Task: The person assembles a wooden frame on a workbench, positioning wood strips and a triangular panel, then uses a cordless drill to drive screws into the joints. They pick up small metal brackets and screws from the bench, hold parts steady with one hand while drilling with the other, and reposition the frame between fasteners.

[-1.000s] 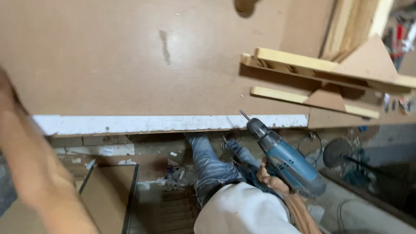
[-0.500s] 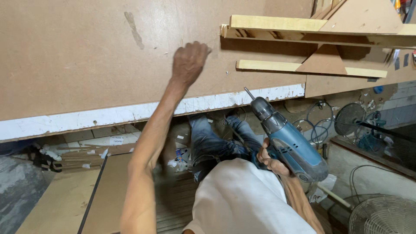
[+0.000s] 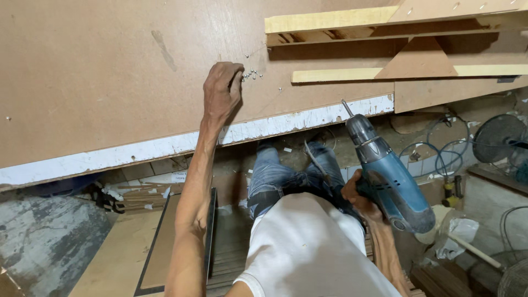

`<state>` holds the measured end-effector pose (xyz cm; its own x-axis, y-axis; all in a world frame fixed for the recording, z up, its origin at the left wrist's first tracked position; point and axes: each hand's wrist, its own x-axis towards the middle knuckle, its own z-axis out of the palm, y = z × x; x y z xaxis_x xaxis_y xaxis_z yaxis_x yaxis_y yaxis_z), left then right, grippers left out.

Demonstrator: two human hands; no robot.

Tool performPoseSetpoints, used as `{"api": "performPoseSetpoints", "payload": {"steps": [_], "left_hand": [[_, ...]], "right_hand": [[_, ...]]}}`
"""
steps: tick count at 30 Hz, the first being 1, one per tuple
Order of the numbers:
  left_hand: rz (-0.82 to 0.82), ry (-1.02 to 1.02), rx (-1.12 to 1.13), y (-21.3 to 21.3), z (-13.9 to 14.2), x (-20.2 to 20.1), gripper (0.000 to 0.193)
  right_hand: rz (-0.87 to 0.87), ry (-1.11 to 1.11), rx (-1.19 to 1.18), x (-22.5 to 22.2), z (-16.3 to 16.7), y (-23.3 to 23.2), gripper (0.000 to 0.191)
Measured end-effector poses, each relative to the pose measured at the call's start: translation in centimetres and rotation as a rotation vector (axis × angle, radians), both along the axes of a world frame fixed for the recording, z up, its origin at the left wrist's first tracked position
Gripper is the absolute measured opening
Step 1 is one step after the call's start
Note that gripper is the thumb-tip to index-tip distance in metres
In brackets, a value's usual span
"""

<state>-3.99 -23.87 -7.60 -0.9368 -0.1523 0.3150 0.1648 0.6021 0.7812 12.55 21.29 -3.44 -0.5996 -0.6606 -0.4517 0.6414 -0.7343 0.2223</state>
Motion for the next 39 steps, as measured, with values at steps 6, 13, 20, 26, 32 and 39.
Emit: {"api": "performPoseSetpoints", "payload": {"steps": [6,13,20,26,32,39], "left_hand": [[-0.176,0.031,-0.271,2.1,2.0,-1.3,0.019],[-0.352,0.121,-0.581,3.0,2.9,-2.6,0.016],[-0.327,-0.029,-0.144,6.6,4.3,-1.6,0.006],[-0.355,-0.366,0.865,17.0,2.8,-1.0,0.012],[-0.487,-0.524,1.309,29.5,2.6,-1.4,0.018],[-0.477,-0.681,1.389,40.9,3.8,-3.4,0.013]], "right_hand": [[-0.152,-0.533,-0.468,2.7,-4.4,4.7,0.025],[-0.124,-0.356,-0.751,2.5,-1.5,1.4,0.04],[-0.167,-0.065,-0.086,3.1,3.1,0.8,0.057],[-0.331,-0.23,0.029,6.4,2.3,2.9,0.058],[-0.379,-0.336,0.027,7.4,1.2,8.7,0.06],[-0.214,0.184,-0.332,5.2,-0.6,20.7,0.05]]}}
